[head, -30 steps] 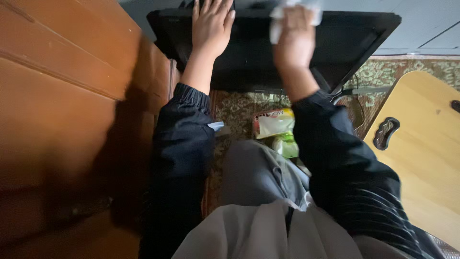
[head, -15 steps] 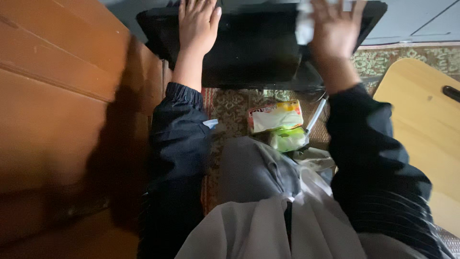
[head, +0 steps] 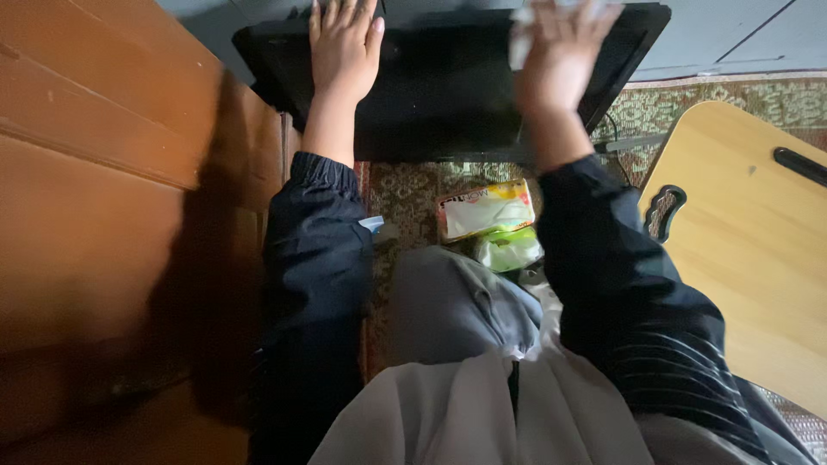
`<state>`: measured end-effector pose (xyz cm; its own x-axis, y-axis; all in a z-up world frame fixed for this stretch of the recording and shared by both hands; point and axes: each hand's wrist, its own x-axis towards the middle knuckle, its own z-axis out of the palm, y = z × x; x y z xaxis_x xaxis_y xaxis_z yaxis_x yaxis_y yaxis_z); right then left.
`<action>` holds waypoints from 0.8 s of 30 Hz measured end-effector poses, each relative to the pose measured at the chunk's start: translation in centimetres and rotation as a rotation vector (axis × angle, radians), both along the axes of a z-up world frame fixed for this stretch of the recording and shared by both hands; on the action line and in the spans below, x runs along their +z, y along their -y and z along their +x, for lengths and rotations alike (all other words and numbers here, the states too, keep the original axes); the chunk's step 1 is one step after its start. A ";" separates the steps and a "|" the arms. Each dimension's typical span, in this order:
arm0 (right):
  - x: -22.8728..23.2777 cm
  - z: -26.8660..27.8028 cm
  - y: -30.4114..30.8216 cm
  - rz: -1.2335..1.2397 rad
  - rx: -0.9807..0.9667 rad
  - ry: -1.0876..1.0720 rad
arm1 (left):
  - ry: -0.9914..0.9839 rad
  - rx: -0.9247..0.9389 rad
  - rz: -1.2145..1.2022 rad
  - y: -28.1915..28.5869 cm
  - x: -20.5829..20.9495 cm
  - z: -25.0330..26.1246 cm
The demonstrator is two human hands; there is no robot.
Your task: The person wipes down a television screen and a small wooden table using a cleaning spray and tissues.
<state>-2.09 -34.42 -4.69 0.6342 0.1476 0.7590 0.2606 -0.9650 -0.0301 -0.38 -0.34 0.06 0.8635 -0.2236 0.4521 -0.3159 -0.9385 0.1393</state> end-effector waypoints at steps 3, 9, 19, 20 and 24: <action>1.1 0.3 -6.1 -0.263 -0.114 -0.009 | 0.005 -0.013 -0.007 -0.2 -0.1 -0.1; 2.4 1.0 -7.6 -0.101 0.245 -0.030 | 0.000 -0.005 0.001 -0.3 0.1 -0.2; -0.3 -2.4 6.9 0.018 -0.095 0.094 | -0.064 0.018 0.013 -0.1 0.4 -0.2; -1.0 -2.2 8.1 -0.022 -0.229 0.116 | -0.080 0.014 0.019 -0.2 0.6 -0.1; -4.5 0.3 9.7 -0.121 -0.669 0.180 | -0.124 0.051 0.078 0.9 1.7 -0.4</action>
